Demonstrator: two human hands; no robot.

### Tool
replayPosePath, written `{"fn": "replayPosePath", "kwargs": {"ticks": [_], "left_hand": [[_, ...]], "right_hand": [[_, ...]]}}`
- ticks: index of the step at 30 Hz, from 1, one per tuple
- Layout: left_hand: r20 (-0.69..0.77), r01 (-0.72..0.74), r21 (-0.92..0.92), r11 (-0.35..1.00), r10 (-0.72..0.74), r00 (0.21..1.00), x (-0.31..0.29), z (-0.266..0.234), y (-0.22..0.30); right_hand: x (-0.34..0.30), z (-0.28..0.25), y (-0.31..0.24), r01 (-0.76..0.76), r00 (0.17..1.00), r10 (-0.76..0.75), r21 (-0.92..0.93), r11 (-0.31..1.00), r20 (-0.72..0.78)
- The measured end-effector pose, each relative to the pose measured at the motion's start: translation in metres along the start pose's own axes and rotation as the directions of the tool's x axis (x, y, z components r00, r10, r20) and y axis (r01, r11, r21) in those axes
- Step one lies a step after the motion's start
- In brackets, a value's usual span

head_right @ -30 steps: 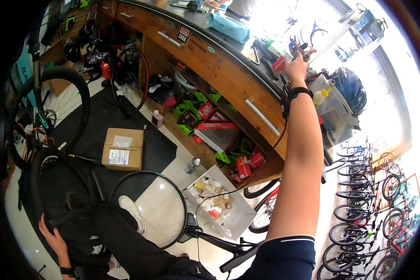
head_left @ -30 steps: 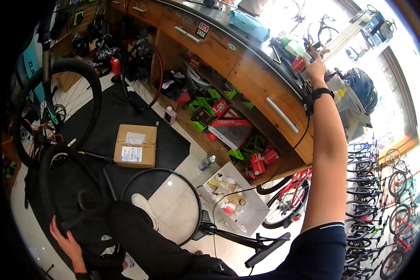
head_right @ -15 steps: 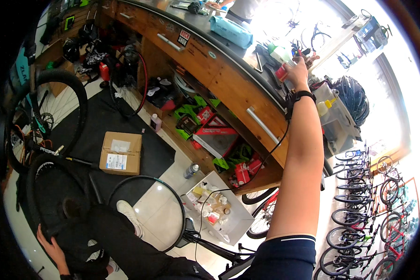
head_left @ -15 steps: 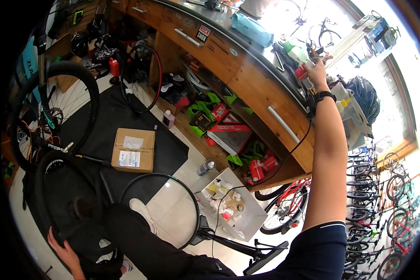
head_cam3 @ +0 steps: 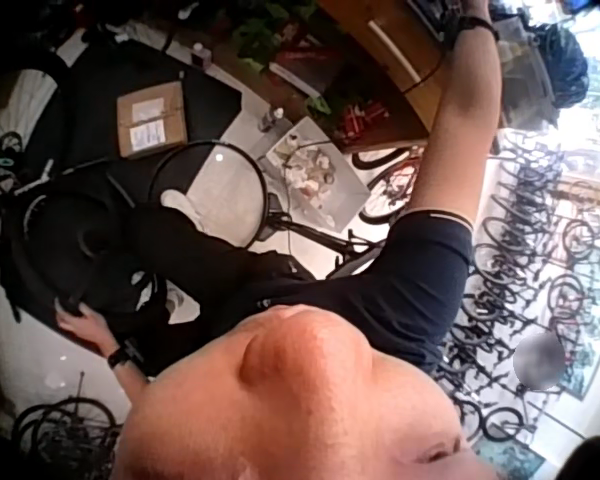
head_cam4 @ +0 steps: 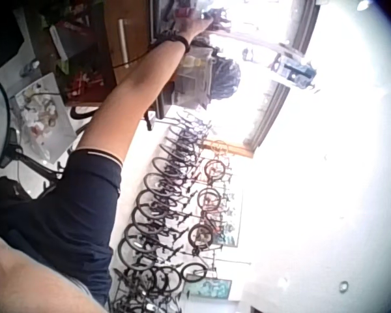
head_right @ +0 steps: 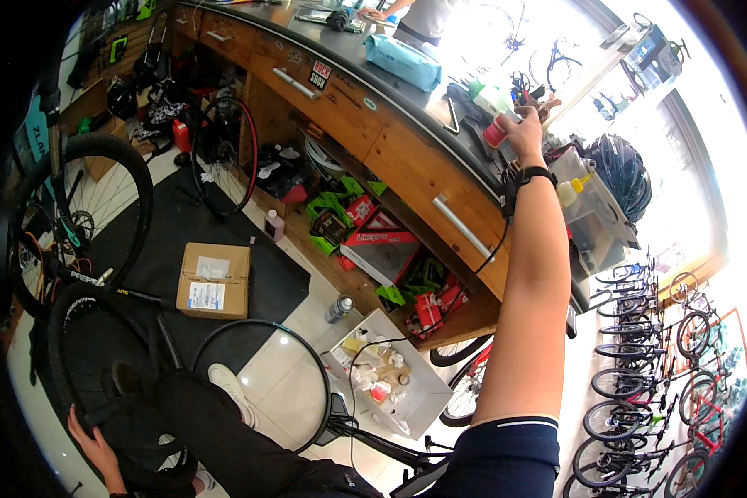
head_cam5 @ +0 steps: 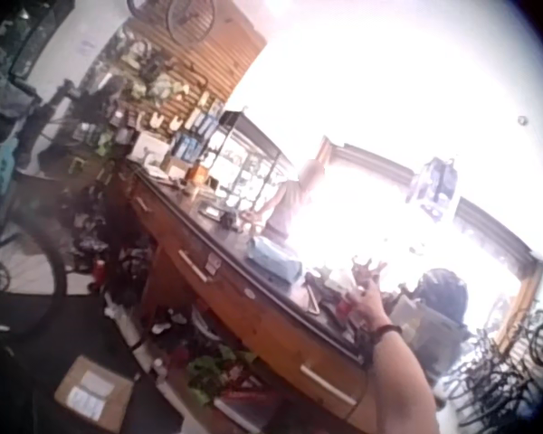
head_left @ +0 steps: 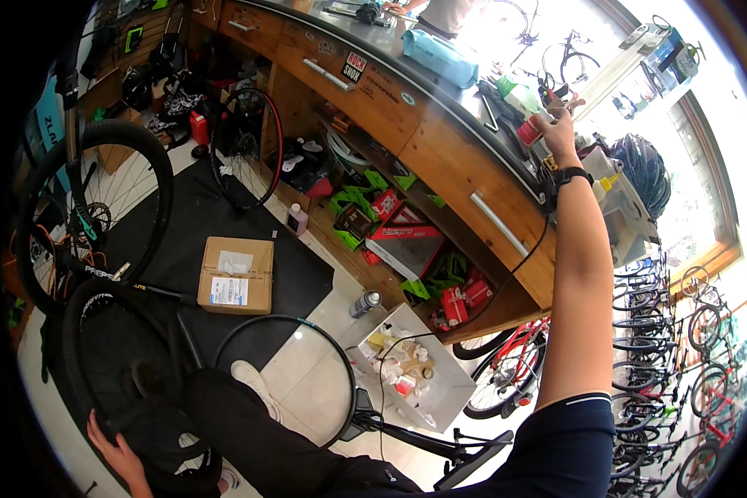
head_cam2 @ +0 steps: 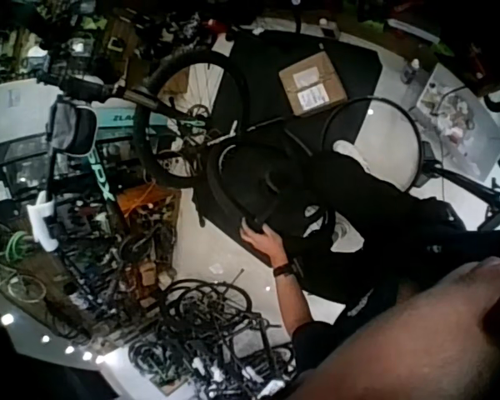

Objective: The person removes a tire from a bicycle wheel using a tire lever and pulls the inner tube out of the rim.

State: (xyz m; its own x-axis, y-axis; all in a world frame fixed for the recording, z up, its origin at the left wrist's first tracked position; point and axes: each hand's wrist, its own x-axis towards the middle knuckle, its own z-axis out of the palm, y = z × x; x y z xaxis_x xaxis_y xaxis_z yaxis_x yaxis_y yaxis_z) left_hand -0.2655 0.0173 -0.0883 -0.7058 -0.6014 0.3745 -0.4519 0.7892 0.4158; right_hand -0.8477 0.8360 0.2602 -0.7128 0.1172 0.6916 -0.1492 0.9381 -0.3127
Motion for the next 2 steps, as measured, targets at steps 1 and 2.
{"fn": "replayPosePath", "kwargs": {"ticks": [1,2], "left_hand": [[0.004,0.001,0.003,1.000,-0.001,1.000,-0.0002,0.0010,-0.0006],[0.004,0.018,0.008,1.000,-0.018,1.000,-0.0007,0.0023,-0.0001]], "right_hand": [[0.0007,-0.0013,-0.0005,-0.040,0.999,0.040,-0.011,0.999,0.004],[0.0020,-0.0024,-0.0014,-0.079,0.997,0.079,-0.021,0.997,0.007]]}}
